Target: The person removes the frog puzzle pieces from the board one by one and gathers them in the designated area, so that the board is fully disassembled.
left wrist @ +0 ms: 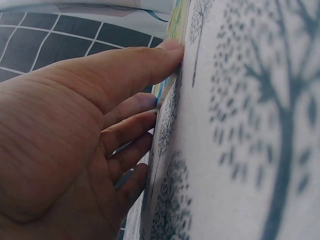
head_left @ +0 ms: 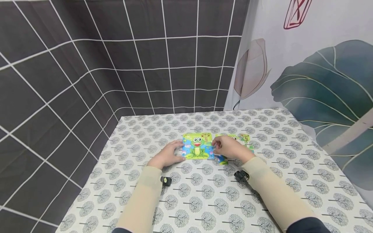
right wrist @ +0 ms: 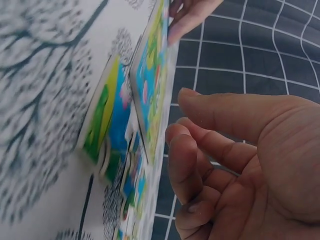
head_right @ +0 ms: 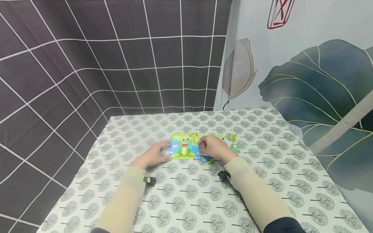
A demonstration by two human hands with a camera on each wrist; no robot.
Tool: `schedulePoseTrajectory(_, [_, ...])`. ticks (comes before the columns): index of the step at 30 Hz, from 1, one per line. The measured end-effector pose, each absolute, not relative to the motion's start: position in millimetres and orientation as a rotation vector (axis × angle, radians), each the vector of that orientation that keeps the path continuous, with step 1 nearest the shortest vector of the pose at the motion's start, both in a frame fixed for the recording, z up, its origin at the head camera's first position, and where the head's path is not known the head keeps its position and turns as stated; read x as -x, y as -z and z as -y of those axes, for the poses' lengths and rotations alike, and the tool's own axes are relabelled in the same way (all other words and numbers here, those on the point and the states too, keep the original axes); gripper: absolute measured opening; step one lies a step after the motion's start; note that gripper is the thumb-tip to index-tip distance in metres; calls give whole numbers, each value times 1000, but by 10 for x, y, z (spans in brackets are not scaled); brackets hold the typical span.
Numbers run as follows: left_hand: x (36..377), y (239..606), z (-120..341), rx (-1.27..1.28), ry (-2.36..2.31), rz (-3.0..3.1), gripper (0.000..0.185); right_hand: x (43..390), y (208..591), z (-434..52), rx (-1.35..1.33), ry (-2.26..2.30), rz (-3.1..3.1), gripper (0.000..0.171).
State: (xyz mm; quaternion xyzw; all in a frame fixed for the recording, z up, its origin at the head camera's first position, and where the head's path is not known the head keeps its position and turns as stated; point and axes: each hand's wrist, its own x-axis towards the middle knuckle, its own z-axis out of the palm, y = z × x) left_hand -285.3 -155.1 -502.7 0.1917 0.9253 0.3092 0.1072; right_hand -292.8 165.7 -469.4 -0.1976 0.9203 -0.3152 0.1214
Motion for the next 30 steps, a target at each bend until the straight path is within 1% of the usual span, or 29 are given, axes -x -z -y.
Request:
schedulePoseTrajectory(4, [2855,5022,1548,-564,-920,-2720,77,2968,4688,-1566,599,923,-2678,33])
schedulePoseTrajectory(15, [2846,5018,1547,-560,-922,-2715,77,3039,4697,-1269,612,879,-2673,32])
schedulePoseTrajectory(23, [2857,5026,1543,-567,-917,-2721,76,3040,4693,-1090,591,903,-2640,39])
schedulePoseTrajectory(30, [2848,5032,1547,-577,-916,-2724,75,3032,4756,-1025,560,858,-2637,42])
